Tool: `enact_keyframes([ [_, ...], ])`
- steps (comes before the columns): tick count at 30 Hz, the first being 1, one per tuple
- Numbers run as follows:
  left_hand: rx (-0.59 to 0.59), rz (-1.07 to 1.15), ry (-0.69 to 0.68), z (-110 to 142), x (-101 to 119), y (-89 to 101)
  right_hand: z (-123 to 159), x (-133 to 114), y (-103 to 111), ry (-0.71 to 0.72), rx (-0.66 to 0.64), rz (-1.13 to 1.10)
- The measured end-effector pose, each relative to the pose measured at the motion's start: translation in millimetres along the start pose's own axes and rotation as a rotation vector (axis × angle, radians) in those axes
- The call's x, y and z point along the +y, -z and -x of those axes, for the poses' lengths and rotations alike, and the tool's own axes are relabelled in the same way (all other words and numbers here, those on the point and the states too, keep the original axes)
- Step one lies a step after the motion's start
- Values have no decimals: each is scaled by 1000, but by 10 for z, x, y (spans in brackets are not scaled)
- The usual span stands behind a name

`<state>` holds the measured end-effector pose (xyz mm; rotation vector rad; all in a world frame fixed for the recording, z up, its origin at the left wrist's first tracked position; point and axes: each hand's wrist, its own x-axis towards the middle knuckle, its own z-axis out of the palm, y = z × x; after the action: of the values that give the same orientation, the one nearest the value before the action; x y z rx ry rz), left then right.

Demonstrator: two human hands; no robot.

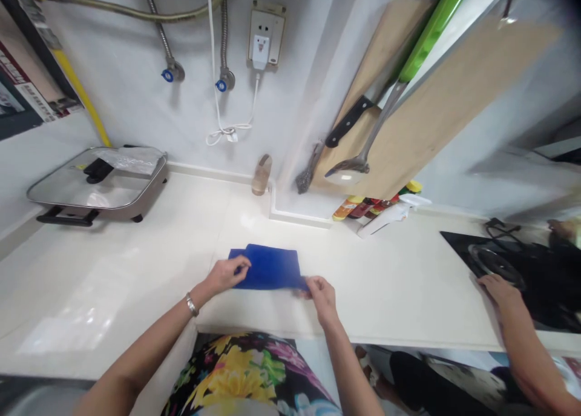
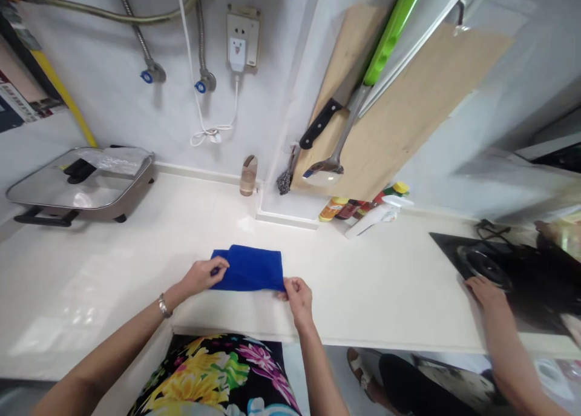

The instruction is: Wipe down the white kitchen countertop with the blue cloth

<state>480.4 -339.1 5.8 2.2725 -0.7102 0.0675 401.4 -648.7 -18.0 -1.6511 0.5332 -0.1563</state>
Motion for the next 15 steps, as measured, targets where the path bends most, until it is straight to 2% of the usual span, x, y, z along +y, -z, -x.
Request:
enact_keyframes([
  [4,222,-22,207,-526,-55,107,-283,-77,-78,28,93,-75],
  [7,305,-55,238,-647,-25,-29,-270,70,39,48,157,-32],
  [9,275,-48,191,-606,84,-279,-203,260,185,128,204,112],
  [12,160,-59,58,-470,293,-787,-105,618,384,425,229,468],
  [15,88,-256,-10,-355,340,-1168,-64,928,469,646,186,657],
])
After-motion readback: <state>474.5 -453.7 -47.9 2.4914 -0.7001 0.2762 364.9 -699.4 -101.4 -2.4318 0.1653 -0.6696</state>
